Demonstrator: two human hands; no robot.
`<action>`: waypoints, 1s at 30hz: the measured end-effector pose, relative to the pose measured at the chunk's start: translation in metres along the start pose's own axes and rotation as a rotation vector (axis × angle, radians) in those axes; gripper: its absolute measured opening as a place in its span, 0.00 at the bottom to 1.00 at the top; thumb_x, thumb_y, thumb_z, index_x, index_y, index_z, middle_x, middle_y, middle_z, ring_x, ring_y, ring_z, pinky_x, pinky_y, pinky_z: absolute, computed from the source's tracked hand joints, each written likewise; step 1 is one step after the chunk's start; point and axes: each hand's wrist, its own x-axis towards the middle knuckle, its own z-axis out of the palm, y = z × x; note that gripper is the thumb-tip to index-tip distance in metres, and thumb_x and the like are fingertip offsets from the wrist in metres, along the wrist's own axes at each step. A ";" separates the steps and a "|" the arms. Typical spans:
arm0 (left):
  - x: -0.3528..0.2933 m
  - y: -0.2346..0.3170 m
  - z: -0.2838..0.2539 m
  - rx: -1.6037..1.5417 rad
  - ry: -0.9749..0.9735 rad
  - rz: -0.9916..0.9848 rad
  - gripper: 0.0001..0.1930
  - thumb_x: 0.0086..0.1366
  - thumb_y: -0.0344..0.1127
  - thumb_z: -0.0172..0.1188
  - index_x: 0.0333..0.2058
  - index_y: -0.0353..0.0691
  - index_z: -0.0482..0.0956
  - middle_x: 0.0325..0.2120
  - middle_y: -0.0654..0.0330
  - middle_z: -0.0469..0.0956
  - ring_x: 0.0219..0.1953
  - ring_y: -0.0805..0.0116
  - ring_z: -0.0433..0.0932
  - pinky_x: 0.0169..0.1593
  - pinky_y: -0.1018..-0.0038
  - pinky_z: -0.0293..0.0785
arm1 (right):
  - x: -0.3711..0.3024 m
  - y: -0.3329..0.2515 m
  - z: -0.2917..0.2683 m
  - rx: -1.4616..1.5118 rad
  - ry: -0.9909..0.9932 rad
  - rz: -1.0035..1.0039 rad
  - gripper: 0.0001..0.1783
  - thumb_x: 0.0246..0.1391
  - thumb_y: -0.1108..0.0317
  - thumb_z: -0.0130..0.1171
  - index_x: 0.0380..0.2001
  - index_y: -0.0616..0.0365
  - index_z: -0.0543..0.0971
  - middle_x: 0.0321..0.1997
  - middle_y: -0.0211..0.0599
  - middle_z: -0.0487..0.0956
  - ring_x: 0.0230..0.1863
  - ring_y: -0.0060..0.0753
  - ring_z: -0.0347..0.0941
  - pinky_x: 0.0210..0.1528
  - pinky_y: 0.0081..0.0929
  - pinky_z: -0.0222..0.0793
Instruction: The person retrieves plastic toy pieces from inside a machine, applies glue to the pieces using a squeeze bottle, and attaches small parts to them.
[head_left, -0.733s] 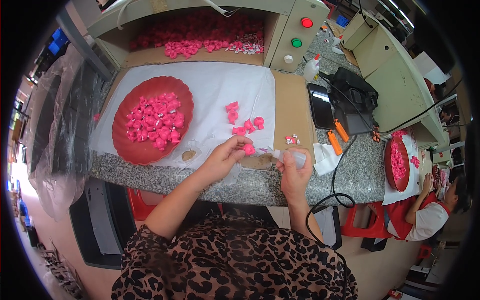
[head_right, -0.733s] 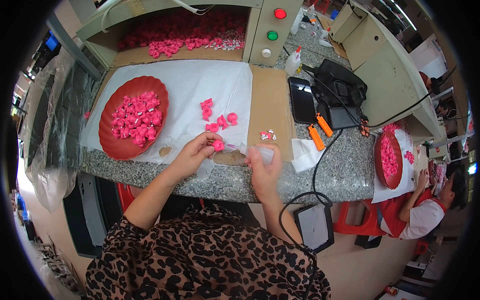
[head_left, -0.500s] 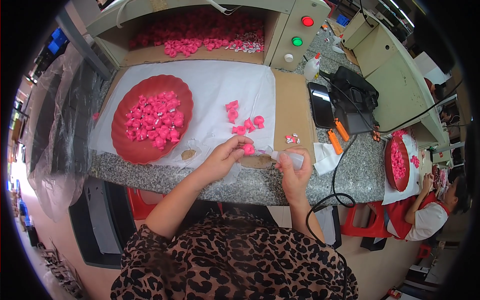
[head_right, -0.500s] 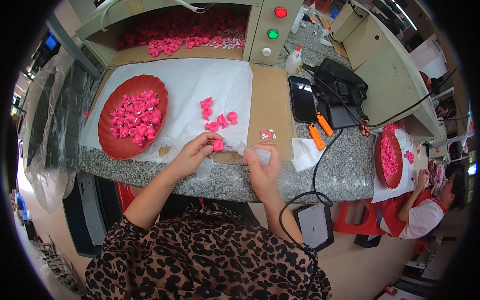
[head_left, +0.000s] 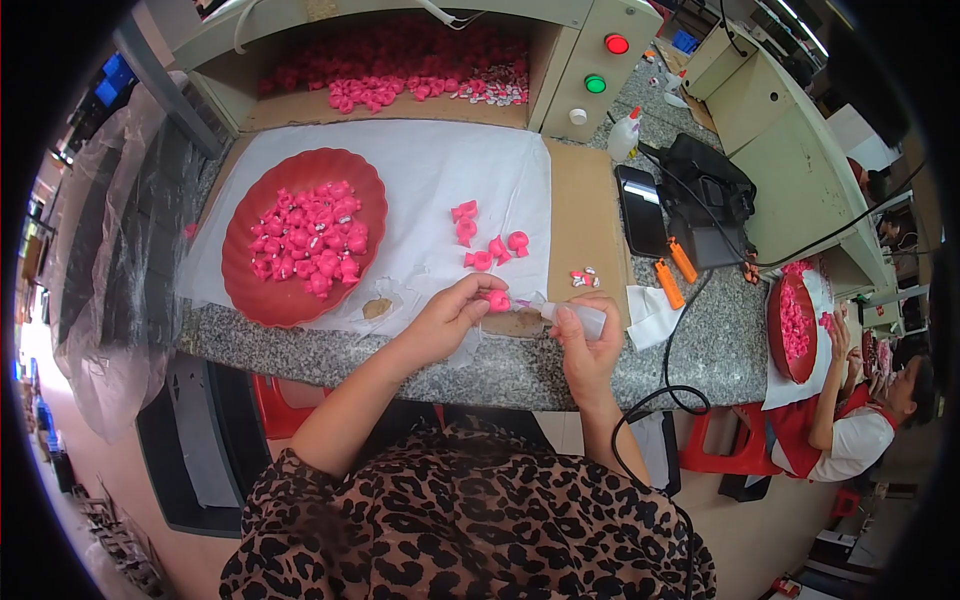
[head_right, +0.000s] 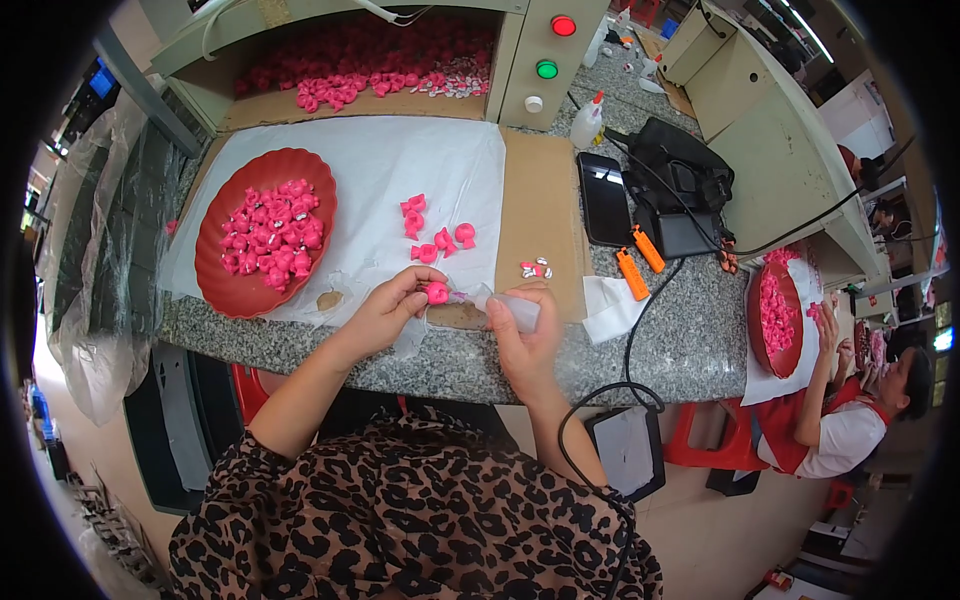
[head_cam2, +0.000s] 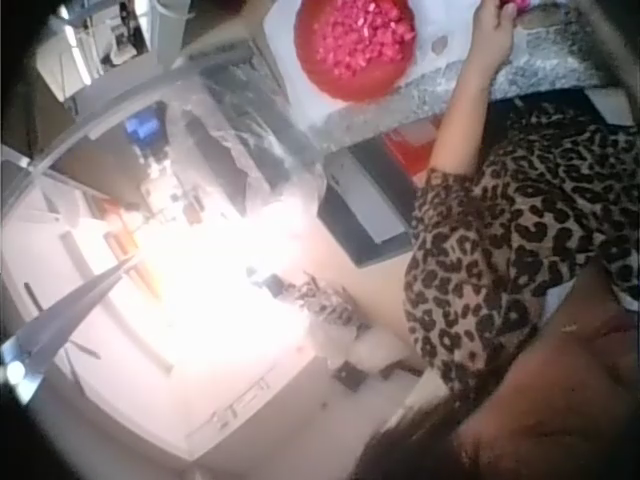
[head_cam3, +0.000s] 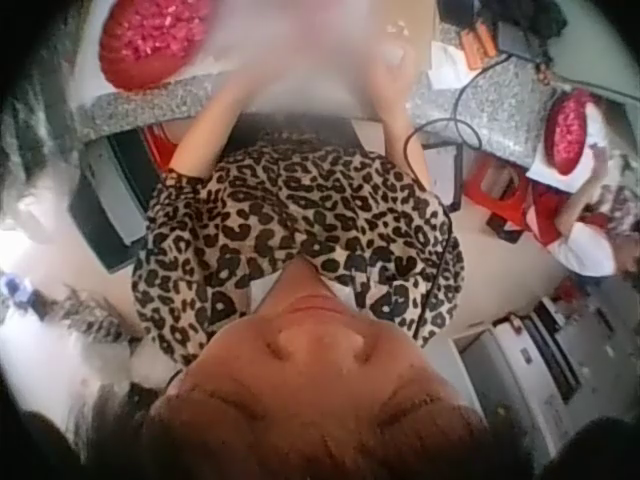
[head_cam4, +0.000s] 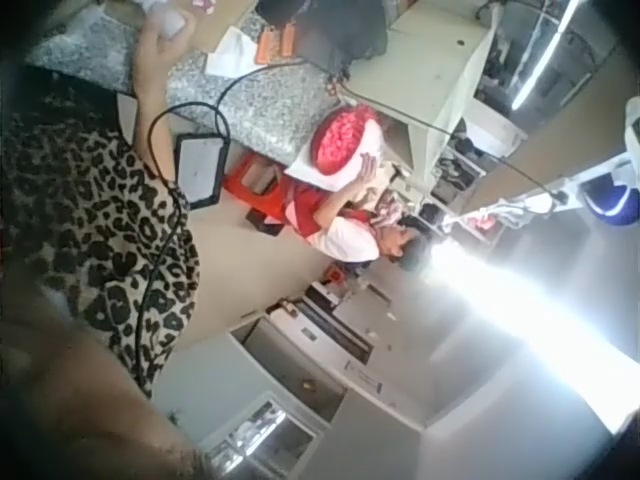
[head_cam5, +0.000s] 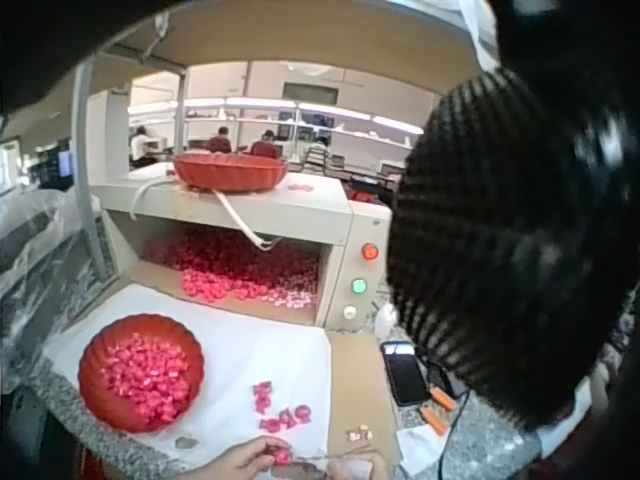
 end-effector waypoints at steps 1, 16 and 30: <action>0.000 0.001 0.000 0.000 0.001 0.001 0.12 0.60 0.28 0.43 0.43 0.39 0.65 0.33 0.63 0.68 0.32 0.76 0.64 0.38 0.80 0.62 | 0.001 0.000 0.000 -0.008 -0.005 -0.010 0.08 0.48 0.74 0.53 0.29 0.64 0.64 0.30 0.35 0.65 0.24 0.19 0.65 0.26 0.15 0.62; -0.002 0.000 0.002 -0.009 0.049 0.011 0.12 0.59 0.26 0.44 0.43 0.38 0.64 0.36 0.60 0.68 0.39 0.73 0.66 0.43 0.78 0.63 | -0.002 0.003 -0.001 -0.120 -0.008 -0.060 0.09 0.47 0.74 0.55 0.28 0.64 0.65 0.28 0.35 0.67 0.23 0.20 0.66 0.24 0.15 0.62; 0.000 -0.006 0.004 -0.025 0.088 0.073 0.12 0.59 0.26 0.44 0.43 0.37 0.63 0.33 0.64 0.67 0.33 0.78 0.64 0.37 0.82 0.63 | -0.006 0.009 -0.002 -0.153 0.004 -0.094 0.09 0.46 0.74 0.55 0.29 0.63 0.66 0.28 0.35 0.67 0.23 0.21 0.66 0.24 0.16 0.63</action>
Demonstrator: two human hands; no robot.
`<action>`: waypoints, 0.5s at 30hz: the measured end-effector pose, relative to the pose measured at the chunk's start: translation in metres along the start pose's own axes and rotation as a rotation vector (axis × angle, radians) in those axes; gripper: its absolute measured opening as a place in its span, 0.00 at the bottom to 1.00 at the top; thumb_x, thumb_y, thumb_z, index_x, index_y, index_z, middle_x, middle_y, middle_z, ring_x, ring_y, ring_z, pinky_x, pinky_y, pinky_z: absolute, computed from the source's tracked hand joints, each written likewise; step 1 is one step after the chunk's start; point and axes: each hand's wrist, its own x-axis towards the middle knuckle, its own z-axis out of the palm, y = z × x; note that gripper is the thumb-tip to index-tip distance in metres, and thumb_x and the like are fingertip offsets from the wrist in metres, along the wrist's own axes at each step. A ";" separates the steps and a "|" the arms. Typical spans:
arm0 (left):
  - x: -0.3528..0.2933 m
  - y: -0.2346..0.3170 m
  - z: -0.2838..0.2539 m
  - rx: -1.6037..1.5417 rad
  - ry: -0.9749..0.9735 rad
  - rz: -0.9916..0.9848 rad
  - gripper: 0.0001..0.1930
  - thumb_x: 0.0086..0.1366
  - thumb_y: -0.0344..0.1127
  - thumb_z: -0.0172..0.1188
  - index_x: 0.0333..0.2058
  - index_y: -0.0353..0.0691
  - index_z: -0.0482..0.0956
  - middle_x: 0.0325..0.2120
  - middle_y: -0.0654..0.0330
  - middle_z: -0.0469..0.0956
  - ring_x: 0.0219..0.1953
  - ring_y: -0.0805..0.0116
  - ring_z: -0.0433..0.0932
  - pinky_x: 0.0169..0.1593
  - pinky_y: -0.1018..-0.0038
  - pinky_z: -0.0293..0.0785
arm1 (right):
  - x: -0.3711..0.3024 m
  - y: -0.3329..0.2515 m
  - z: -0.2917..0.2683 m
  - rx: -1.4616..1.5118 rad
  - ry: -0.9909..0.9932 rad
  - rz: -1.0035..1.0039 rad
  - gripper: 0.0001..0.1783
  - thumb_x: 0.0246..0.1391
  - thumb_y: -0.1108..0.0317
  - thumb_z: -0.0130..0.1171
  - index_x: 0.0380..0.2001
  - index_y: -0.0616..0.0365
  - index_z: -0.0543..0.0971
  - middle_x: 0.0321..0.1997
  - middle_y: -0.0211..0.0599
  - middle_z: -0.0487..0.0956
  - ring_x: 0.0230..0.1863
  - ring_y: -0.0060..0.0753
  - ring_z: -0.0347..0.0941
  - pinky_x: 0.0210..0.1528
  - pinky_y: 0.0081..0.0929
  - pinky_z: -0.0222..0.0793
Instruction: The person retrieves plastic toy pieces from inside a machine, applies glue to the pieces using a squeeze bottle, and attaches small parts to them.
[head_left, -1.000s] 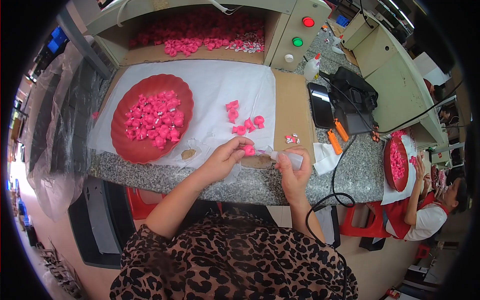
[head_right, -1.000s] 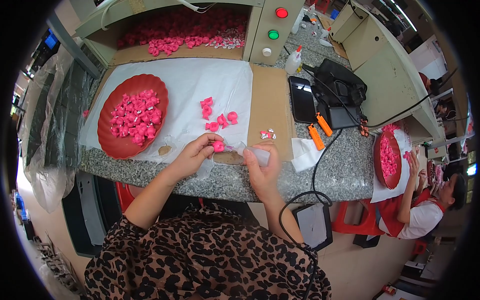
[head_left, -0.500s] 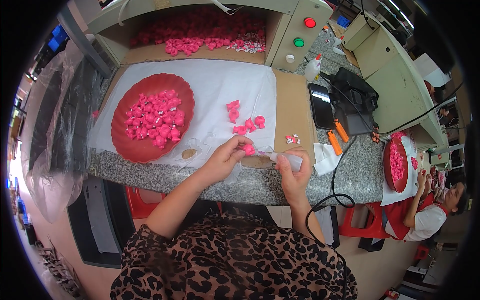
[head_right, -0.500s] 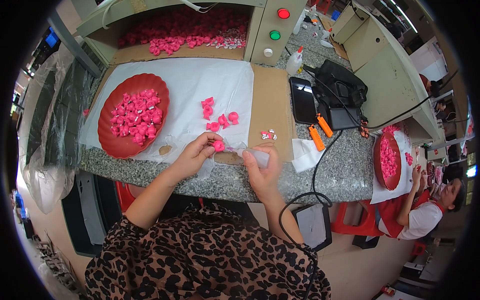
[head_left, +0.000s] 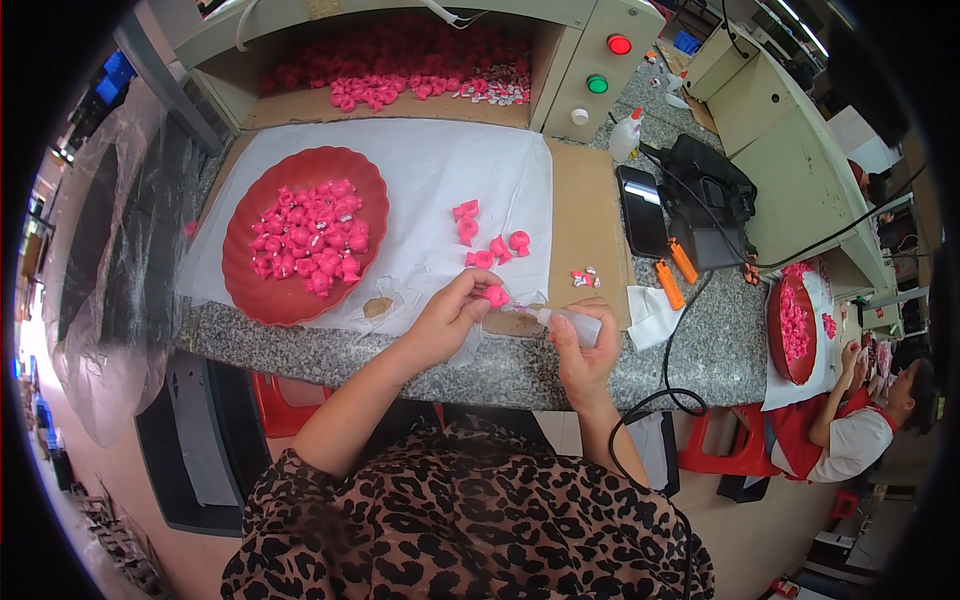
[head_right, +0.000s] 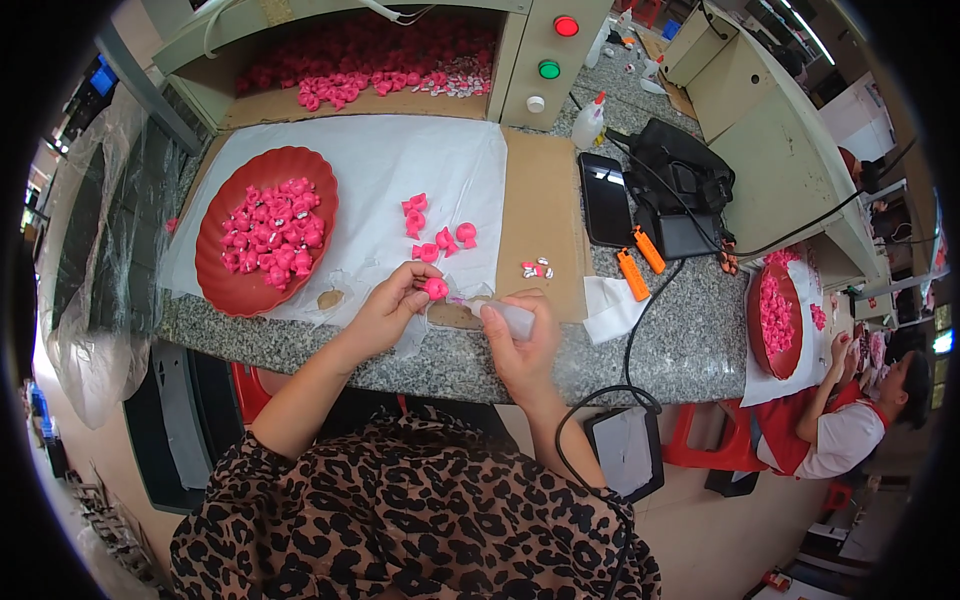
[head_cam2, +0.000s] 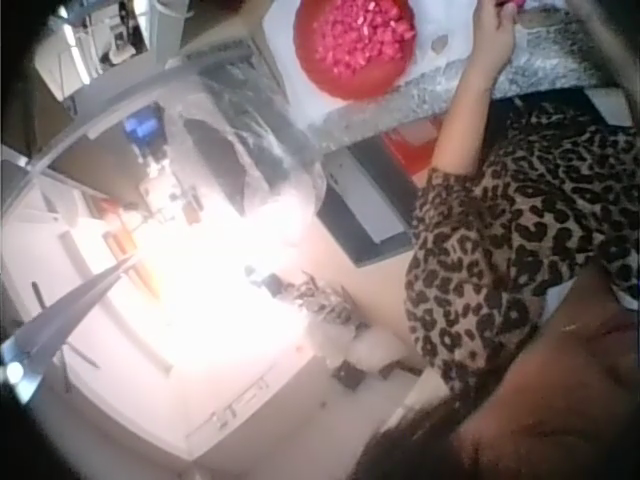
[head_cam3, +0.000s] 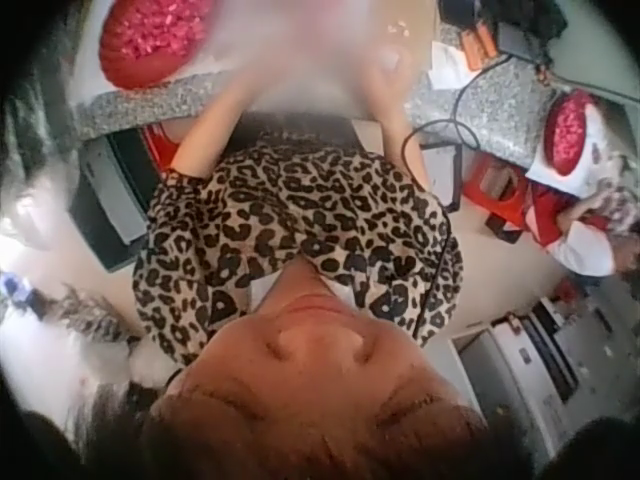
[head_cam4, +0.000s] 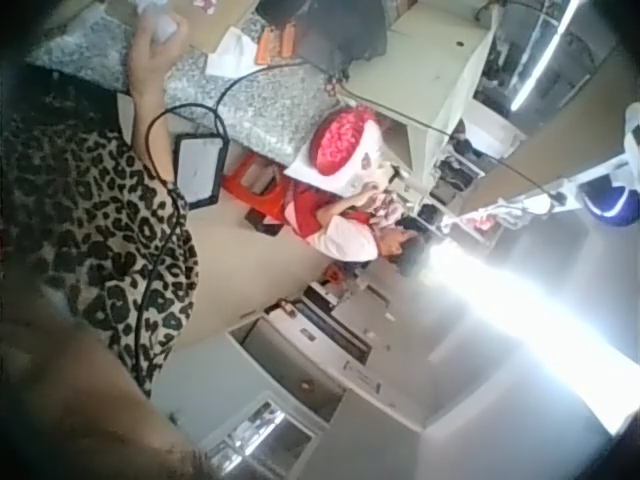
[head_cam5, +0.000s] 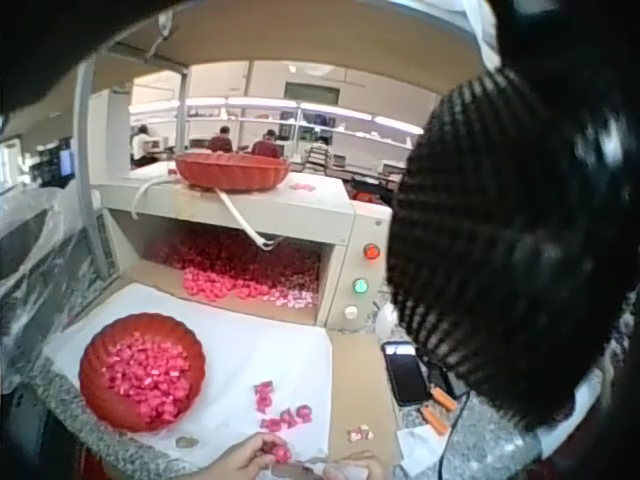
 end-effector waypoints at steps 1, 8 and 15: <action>0.000 0.001 0.000 0.000 -0.001 -0.002 0.12 0.59 0.26 0.44 0.43 0.37 0.63 0.33 0.64 0.67 0.33 0.78 0.64 0.37 0.82 0.63 | -0.001 0.002 -0.001 -0.048 -0.003 -0.027 0.09 0.46 0.74 0.55 0.29 0.63 0.66 0.28 0.36 0.67 0.23 0.21 0.66 0.24 0.16 0.63; -0.001 0.002 0.001 0.022 0.001 0.000 0.12 0.59 0.26 0.44 0.43 0.37 0.63 0.33 0.64 0.67 0.34 0.78 0.64 0.38 0.82 0.63 | 0.000 -0.003 0.003 0.029 0.017 0.020 0.09 0.46 0.74 0.55 0.29 0.64 0.66 0.28 0.36 0.67 0.23 0.20 0.66 0.25 0.16 0.62; -0.001 0.003 0.000 0.019 -0.002 -0.018 0.12 0.59 0.26 0.44 0.43 0.37 0.63 0.34 0.63 0.67 0.36 0.77 0.65 0.38 0.82 0.63 | 0.001 -0.004 0.005 0.069 0.031 0.037 0.09 0.47 0.74 0.55 0.29 0.63 0.66 0.28 0.34 0.67 0.23 0.19 0.66 0.24 0.15 0.62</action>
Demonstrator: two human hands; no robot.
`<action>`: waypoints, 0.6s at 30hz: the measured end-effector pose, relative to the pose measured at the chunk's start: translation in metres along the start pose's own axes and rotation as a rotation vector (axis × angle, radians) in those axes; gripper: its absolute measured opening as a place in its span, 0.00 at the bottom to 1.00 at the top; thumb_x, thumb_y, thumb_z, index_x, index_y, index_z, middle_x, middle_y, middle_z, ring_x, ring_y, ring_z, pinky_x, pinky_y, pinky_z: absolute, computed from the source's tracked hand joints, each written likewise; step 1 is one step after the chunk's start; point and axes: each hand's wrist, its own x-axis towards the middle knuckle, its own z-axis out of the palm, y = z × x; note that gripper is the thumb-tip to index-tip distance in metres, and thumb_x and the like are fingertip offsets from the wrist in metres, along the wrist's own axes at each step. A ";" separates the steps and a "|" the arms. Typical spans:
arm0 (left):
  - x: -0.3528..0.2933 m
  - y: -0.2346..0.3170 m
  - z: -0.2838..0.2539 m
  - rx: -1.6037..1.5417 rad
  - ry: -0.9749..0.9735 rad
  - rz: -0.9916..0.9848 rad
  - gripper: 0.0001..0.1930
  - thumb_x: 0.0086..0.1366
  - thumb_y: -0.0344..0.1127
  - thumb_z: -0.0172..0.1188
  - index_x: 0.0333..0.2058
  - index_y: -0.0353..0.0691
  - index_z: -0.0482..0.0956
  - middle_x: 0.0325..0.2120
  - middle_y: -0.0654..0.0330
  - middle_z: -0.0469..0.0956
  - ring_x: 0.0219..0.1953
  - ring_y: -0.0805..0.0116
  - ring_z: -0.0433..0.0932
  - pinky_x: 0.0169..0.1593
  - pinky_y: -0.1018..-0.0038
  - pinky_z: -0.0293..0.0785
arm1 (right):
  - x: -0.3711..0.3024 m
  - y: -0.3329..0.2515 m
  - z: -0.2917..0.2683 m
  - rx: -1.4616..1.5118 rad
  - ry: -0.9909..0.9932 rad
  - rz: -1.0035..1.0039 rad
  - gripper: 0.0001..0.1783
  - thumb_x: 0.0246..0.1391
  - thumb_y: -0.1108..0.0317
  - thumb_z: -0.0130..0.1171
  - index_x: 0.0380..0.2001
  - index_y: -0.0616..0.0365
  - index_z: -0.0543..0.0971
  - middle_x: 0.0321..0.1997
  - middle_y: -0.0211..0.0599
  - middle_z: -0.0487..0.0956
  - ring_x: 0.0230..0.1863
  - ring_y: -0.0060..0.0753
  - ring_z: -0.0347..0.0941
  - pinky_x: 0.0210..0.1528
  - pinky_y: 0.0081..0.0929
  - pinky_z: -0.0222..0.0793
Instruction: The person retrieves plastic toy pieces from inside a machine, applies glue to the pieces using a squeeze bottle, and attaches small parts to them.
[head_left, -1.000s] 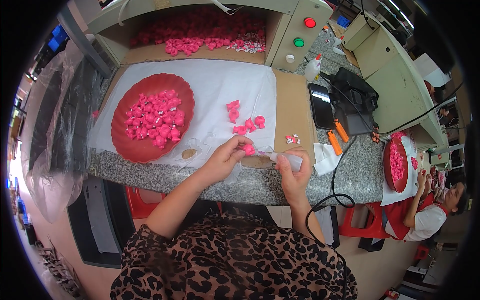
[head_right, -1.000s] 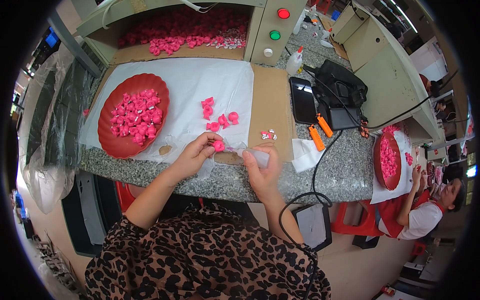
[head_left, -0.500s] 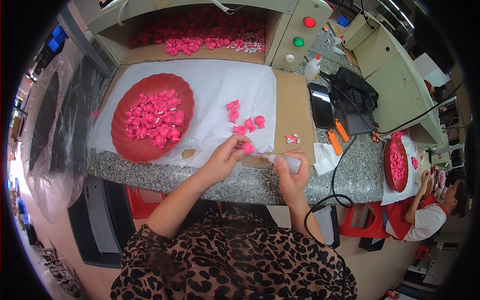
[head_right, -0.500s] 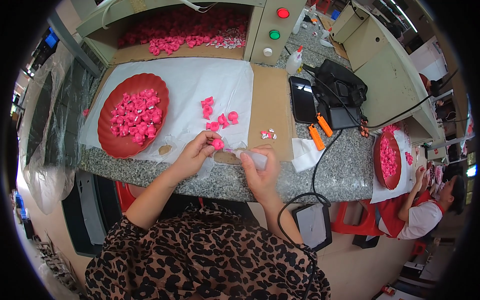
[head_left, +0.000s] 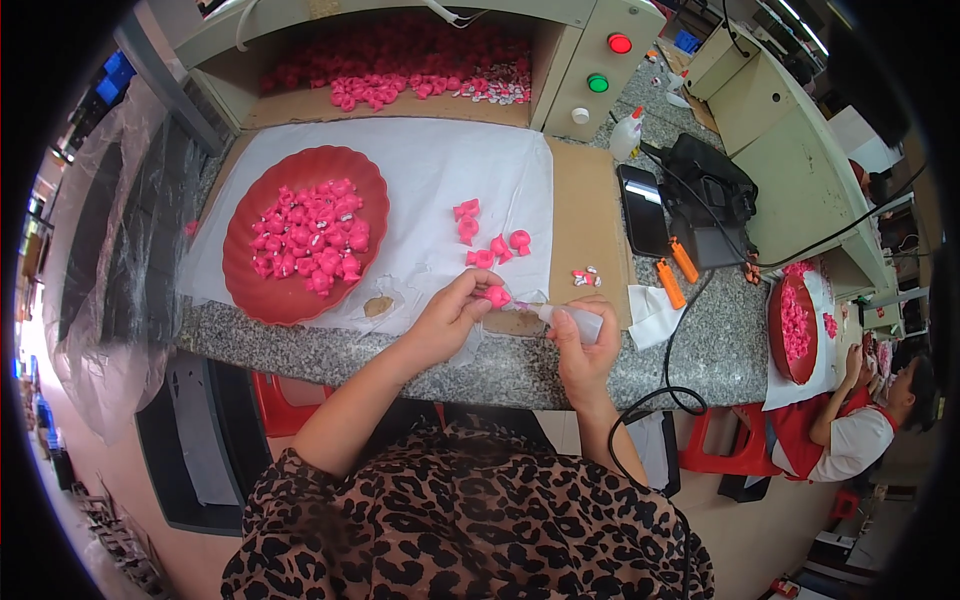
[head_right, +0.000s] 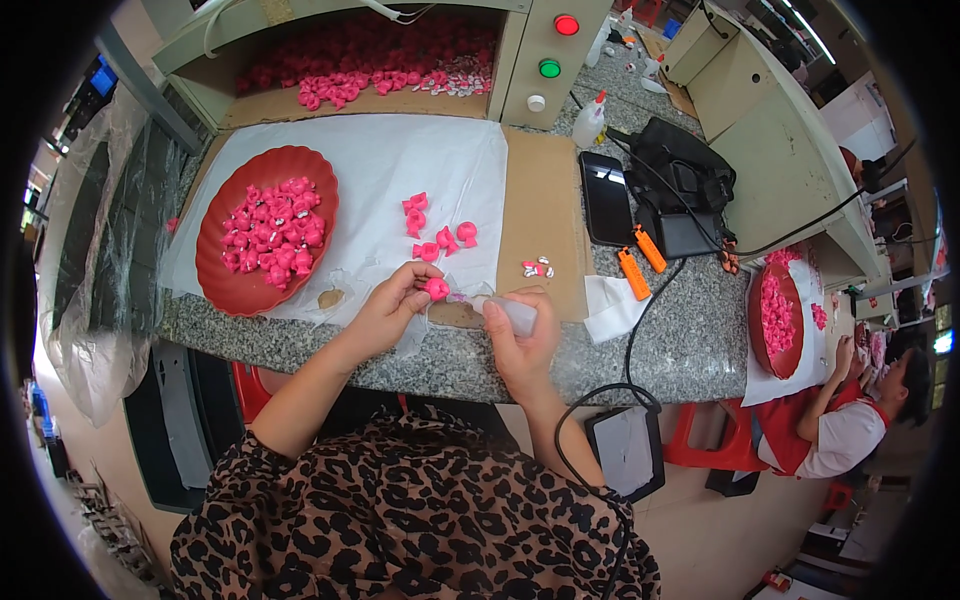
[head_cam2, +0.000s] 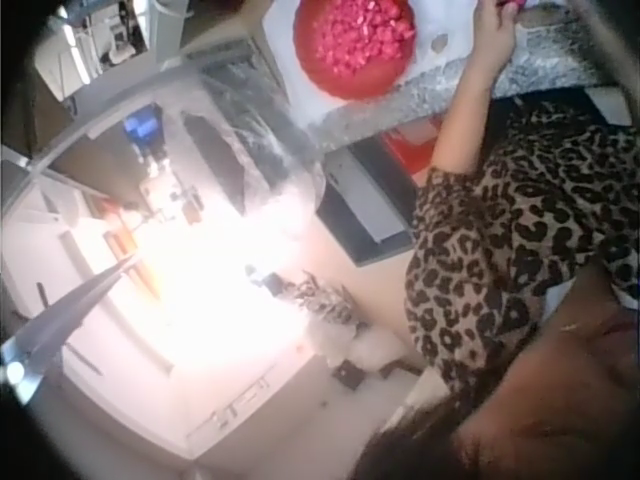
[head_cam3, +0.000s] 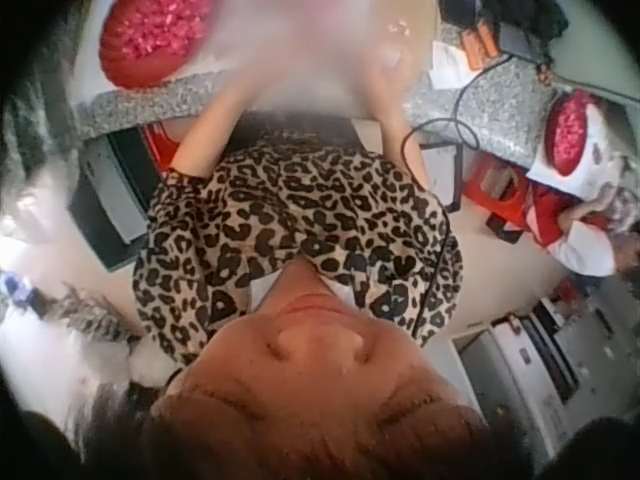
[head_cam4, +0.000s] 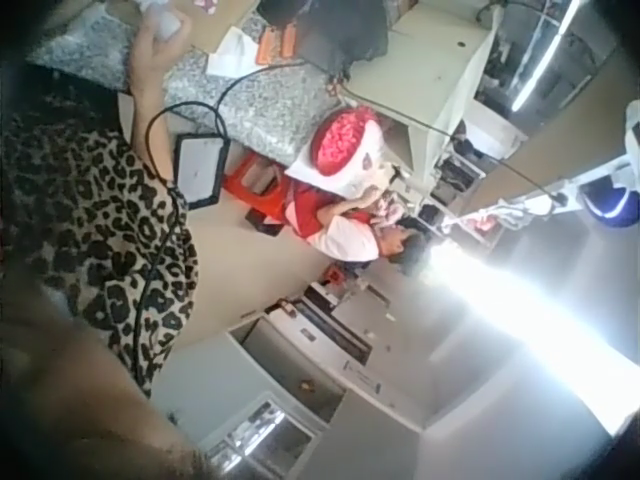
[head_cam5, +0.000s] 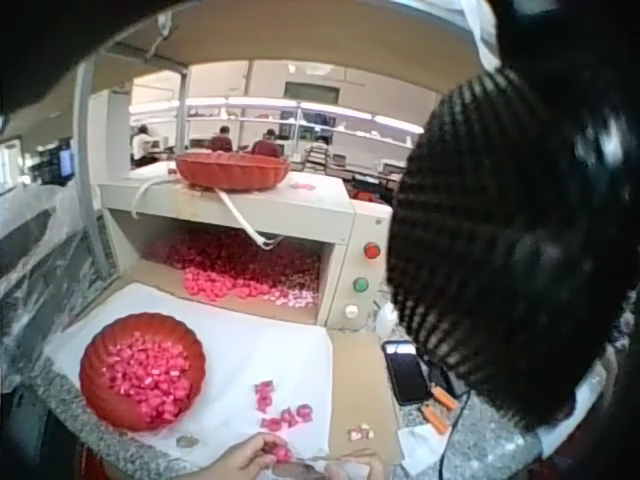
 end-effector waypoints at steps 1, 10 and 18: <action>0.000 0.000 0.000 0.001 -0.004 0.005 0.12 0.59 0.26 0.44 0.43 0.37 0.63 0.34 0.64 0.67 0.36 0.77 0.65 0.38 0.82 0.63 | 0.000 -0.001 0.000 0.016 0.001 0.004 0.09 0.47 0.74 0.55 0.29 0.63 0.65 0.28 0.34 0.67 0.23 0.19 0.65 0.24 0.15 0.62; 0.000 -0.002 -0.001 -0.077 -0.002 -0.022 0.12 0.60 0.27 0.45 0.44 0.37 0.63 0.36 0.63 0.67 0.38 0.77 0.66 0.40 0.81 0.64 | 0.014 0.001 -0.012 0.789 0.143 0.356 0.16 0.48 0.72 0.55 0.41 0.63 0.66 0.38 0.40 0.71 0.30 0.25 0.71 0.29 0.17 0.68; 0.003 -0.007 0.001 -0.213 -0.048 -0.067 0.15 0.57 0.25 0.50 0.44 0.35 0.62 0.36 0.62 0.67 0.38 0.77 0.67 0.40 0.80 0.67 | 0.019 0.000 -0.059 0.458 0.167 0.476 0.17 0.44 0.76 0.55 0.39 0.63 0.65 0.38 0.41 0.72 0.38 0.33 0.71 0.40 0.25 0.66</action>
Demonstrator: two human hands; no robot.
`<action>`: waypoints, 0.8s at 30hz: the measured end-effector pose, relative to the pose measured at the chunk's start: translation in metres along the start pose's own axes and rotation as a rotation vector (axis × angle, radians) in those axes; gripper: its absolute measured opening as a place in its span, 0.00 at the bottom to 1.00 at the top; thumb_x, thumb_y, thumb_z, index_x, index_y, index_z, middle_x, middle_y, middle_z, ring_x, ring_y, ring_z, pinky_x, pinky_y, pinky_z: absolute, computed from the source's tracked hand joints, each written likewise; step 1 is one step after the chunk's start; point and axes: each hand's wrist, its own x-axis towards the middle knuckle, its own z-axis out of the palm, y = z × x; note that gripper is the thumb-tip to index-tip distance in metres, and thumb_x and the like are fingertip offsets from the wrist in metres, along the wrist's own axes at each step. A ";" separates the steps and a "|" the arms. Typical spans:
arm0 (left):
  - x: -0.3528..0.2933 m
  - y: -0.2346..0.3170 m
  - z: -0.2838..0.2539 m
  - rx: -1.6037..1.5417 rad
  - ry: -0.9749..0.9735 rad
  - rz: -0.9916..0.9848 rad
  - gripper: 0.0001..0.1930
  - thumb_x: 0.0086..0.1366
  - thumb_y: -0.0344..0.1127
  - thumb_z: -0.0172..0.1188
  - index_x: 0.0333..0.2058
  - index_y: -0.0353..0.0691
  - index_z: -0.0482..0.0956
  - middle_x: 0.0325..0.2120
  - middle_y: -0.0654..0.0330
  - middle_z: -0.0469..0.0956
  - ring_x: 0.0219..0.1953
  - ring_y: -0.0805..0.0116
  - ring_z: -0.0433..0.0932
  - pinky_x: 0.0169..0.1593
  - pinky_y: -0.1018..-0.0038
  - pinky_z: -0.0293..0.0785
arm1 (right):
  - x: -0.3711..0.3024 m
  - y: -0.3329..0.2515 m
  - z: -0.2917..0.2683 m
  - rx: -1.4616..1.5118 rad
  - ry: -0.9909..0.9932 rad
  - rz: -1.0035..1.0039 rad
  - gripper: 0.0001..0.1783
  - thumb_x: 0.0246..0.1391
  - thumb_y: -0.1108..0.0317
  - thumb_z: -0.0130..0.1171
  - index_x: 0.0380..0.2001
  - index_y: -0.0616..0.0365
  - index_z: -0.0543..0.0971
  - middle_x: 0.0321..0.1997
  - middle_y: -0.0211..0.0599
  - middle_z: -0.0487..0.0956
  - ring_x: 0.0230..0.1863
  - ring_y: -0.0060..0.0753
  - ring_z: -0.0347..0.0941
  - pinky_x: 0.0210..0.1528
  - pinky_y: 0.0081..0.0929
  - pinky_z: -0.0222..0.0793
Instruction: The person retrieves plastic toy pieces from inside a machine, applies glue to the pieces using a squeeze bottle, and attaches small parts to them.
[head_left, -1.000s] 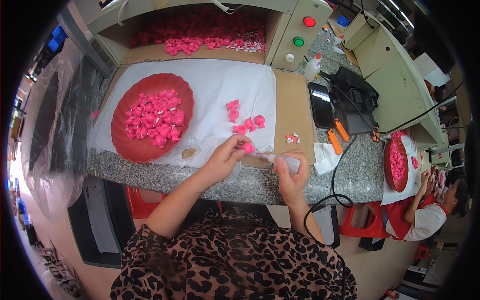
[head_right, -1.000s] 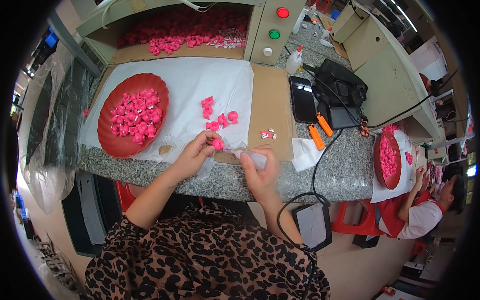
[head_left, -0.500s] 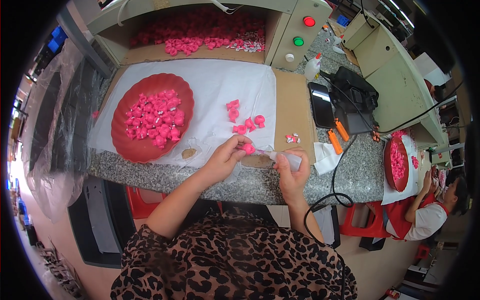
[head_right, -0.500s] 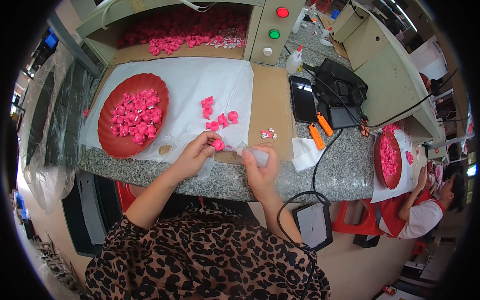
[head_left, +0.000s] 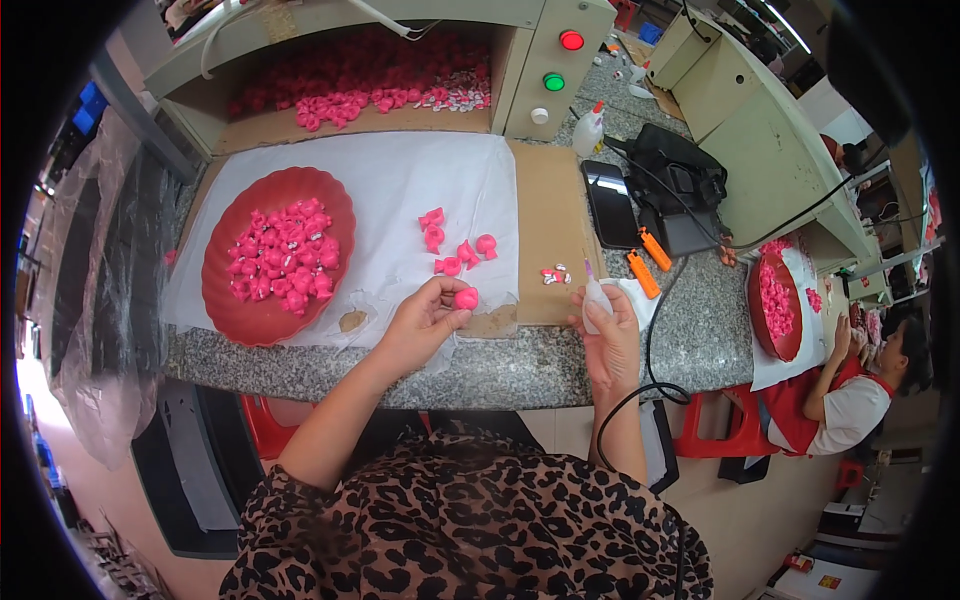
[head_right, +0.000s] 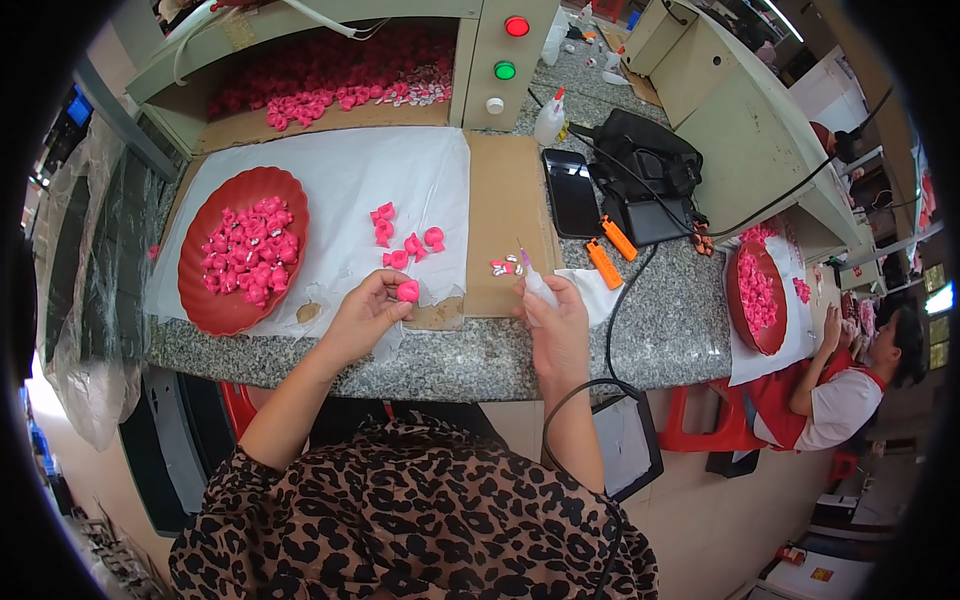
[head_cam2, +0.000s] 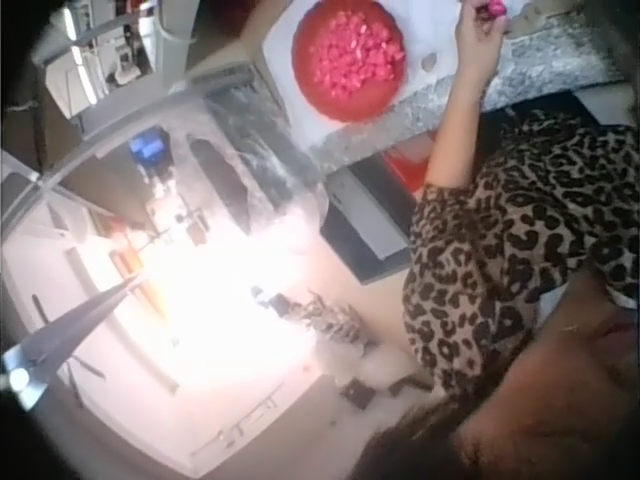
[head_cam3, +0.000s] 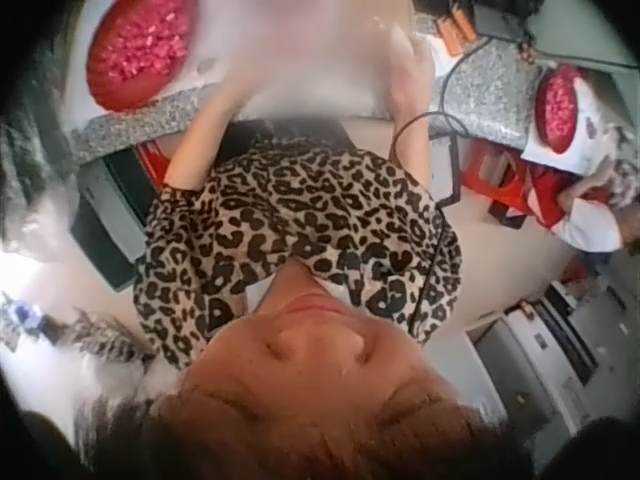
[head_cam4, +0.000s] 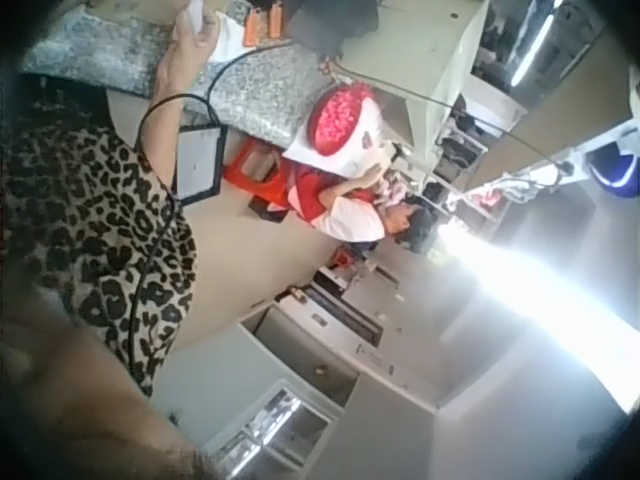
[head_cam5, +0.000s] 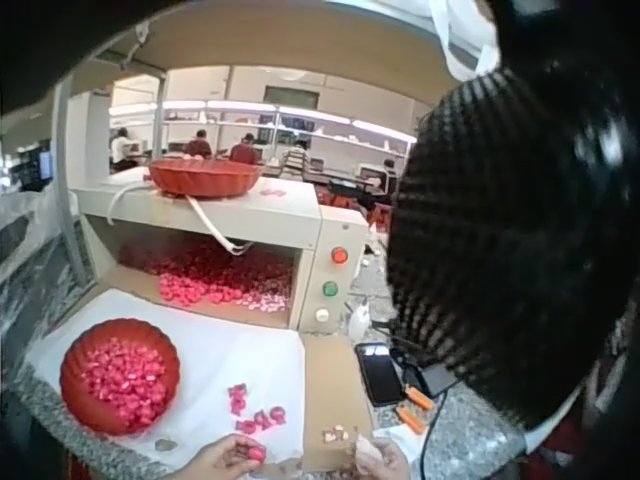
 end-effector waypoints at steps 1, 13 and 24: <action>0.000 -0.002 0.001 -0.011 0.029 0.031 0.14 0.56 0.24 0.51 0.41 0.35 0.62 0.35 0.61 0.68 0.36 0.77 0.67 0.38 0.79 0.68 | 0.003 -0.004 -0.005 0.000 0.002 -0.006 0.17 0.44 0.76 0.55 0.39 0.63 0.65 0.38 0.41 0.72 0.38 0.33 0.71 0.40 0.25 0.66; 0.004 0.005 0.013 -0.275 0.078 -0.107 0.10 0.54 0.24 0.55 0.32 0.37 0.63 0.32 0.58 0.69 0.28 0.74 0.71 0.29 0.80 0.71 | 0.034 -0.006 -0.013 -0.959 0.120 -0.032 0.11 0.43 0.68 0.55 0.31 0.64 0.75 0.26 0.35 0.75 0.27 0.28 0.72 0.26 0.22 0.65; 0.002 0.010 0.015 -0.249 0.026 -0.148 0.08 0.56 0.26 0.54 0.32 0.37 0.62 0.26 0.62 0.67 0.25 0.78 0.69 0.24 0.82 0.67 | 0.056 -0.020 -0.010 -1.510 -0.230 -0.400 0.09 0.40 0.63 0.58 0.26 0.55 0.78 0.26 0.41 0.75 0.29 0.42 0.71 0.31 0.33 0.66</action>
